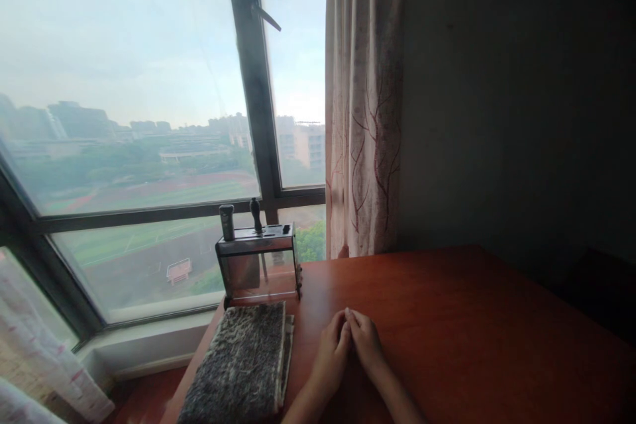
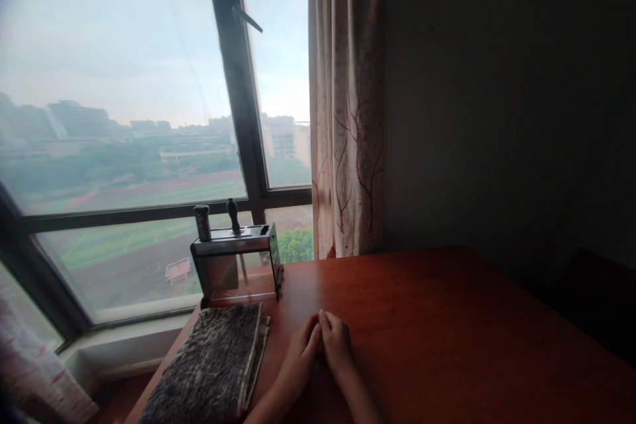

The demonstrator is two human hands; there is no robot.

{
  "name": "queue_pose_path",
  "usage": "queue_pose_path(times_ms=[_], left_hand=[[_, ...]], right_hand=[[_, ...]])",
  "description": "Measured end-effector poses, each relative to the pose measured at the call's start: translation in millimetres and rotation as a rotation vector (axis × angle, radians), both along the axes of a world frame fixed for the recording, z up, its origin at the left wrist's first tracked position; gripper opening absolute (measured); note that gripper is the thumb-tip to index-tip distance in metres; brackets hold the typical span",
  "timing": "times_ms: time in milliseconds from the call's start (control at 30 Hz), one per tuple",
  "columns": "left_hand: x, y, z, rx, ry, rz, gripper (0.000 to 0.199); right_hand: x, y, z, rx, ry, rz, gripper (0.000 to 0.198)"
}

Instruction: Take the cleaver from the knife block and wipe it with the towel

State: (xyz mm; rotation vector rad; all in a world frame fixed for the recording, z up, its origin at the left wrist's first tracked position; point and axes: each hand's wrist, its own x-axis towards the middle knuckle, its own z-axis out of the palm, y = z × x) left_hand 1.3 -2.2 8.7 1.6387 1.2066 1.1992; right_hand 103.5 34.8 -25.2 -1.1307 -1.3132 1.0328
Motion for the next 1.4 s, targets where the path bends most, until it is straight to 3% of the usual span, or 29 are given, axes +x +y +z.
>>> queue_pose_path(times_ms=[1400], left_hand=[[-0.4, 0.6, -4.0, 0.003, 0.006, -0.003, 0.036]], right_hand=[[1.7, 0.7, -0.8, 0.003, -0.016, 0.002, 0.056]])
